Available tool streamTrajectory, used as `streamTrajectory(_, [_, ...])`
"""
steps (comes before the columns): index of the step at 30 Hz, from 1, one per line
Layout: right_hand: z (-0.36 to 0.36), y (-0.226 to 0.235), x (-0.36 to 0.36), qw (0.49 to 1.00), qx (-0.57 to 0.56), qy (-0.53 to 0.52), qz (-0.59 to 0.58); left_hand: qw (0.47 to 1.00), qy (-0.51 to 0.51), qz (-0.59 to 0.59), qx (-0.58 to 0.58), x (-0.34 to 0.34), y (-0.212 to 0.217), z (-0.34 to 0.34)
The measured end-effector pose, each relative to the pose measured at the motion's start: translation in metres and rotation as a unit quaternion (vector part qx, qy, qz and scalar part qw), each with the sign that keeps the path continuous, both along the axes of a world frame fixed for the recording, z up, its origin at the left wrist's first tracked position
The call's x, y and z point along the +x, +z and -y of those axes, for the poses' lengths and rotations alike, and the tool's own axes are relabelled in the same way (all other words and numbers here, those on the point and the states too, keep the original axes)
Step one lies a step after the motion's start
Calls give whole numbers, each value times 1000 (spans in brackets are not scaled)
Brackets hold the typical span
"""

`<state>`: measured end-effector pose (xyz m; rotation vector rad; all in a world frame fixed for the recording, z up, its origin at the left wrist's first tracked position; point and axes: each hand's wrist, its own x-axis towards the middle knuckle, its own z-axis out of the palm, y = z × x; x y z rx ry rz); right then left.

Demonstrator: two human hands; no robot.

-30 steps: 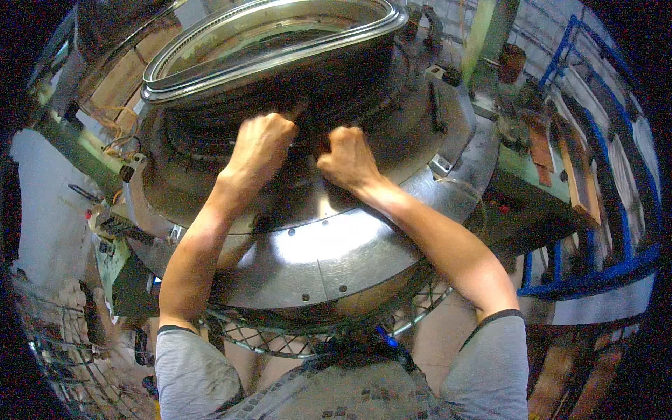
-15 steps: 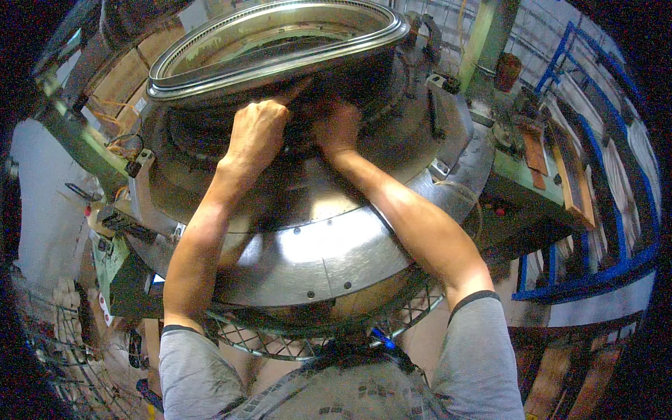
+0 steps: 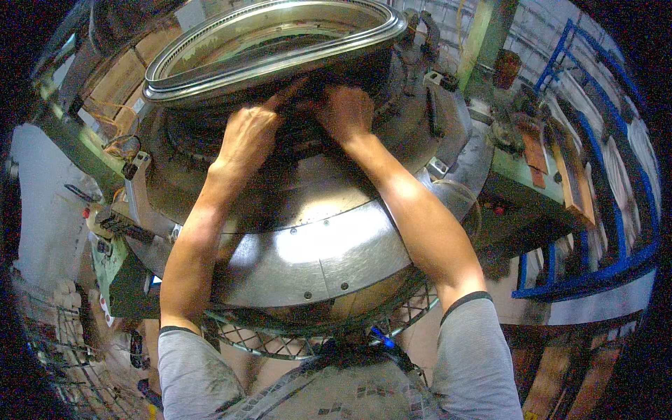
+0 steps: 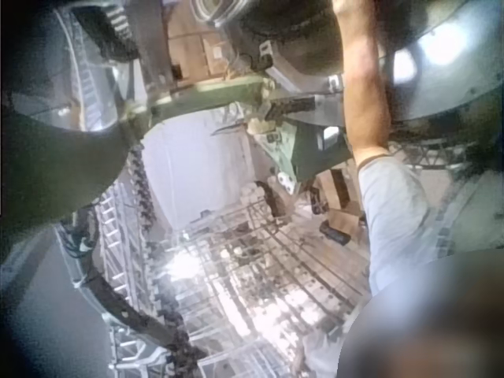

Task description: The person repeatedly picks up small metal strips from a wooden tray and inserts them into slots around the rim of a large circular metal component. The person handles the strips one at a time, aligning and pressing them into place along the circumference.

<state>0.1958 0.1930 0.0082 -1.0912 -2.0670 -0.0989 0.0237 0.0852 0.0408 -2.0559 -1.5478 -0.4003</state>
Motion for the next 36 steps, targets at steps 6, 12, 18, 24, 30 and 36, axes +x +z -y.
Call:
streamTrajectory(6, [1,4,-6,950,-177,175,-189,999,8,-29,26,-4,-3,-3])
streamTrajectory(12, [11,9,-3,666,-486,341,-452,999,19,31,-2,-2,-3,-3])
streamTrajectory(18, [8,13,8,728,-519,257,-367,999,-1,36,17,-1,-3,-1])
streamTrajectory(24, [11,15,13,692,-442,396,-410,987,-81,126,51,6,-1,0])
streamTrajectory(30, [21,8,35,845,-388,350,-108,630,-228,739,-66,31,-4,1])
streamTrajectory(36, [22,-7,49,834,-391,342,-184,520,-185,818,-161,42,-9,-12])
